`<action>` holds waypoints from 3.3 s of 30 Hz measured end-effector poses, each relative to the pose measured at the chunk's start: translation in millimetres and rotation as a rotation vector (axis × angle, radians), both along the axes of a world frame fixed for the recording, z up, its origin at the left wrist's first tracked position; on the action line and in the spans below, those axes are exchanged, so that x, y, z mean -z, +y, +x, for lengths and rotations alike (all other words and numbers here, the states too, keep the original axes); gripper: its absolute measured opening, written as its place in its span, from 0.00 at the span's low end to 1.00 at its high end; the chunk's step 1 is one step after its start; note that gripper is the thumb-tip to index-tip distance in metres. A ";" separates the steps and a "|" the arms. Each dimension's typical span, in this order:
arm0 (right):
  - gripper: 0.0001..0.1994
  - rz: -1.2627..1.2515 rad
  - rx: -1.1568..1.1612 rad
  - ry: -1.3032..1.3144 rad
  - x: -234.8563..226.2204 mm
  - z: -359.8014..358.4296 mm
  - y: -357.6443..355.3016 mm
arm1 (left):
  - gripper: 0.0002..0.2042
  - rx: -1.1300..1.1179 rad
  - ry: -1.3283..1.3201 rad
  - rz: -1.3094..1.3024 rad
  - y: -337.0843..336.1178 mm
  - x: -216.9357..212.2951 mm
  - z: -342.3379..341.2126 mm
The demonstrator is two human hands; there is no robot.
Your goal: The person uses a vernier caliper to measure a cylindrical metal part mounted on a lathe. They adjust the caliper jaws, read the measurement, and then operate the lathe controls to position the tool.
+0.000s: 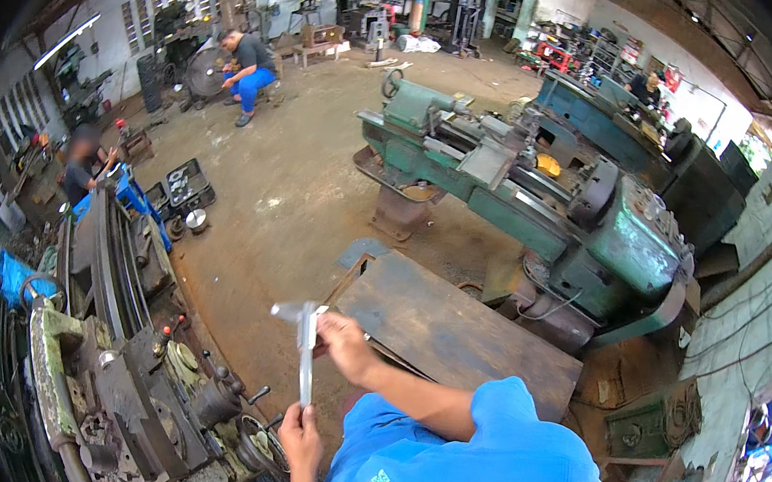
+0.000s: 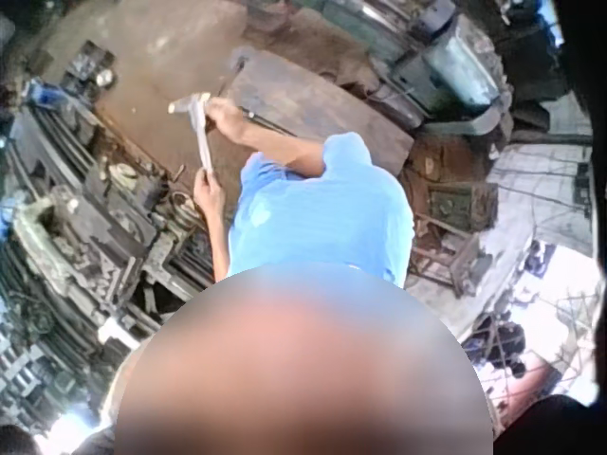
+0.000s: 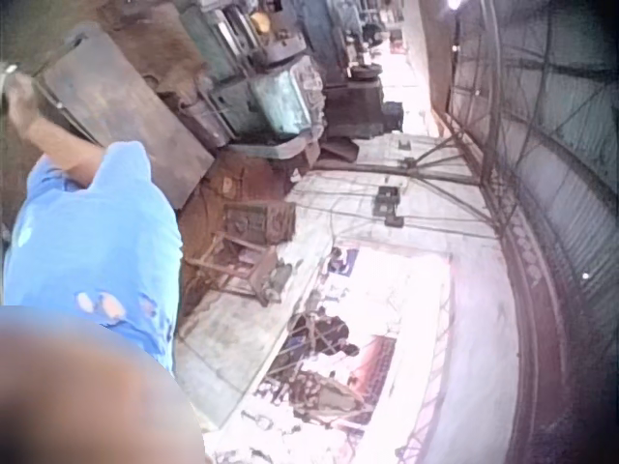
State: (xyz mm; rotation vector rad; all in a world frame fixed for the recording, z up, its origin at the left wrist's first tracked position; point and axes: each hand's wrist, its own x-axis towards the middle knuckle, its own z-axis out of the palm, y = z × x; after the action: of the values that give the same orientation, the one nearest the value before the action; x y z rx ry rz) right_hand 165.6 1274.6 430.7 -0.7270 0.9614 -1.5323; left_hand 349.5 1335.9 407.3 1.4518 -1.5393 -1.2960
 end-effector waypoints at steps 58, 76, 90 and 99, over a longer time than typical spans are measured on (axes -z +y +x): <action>0.13 -0.091 0.266 -0.102 -11.8 -151.0 -24.8 | 0.13 0.421 -0.071 -0.002 -86.8 -4.6 -126.4; 0.14 -0.250 -0.637 0.581 2.4 -56.5 -57.0 | 0.11 -0.158 0.100 -0.079 -39.5 65.8 -65.5; 0.05 -0.332 -0.987 0.441 -2.6 57.3 -43.5 | 0.14 -0.473 0.185 -0.096 -1.4 41.8 -25.9; 0.07 0.026 -1.002 0.481 20.6 85.5 -32.6 | 0.11 -0.412 0.159 -0.024 10.2 33.8 0.9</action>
State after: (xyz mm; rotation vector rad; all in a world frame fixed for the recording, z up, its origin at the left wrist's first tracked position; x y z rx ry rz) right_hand 251.0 1242.0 410.1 -1.3338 0.7495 -0.4687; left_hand 350.4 1346.2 373.5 1.5125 -1.0778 -1.1092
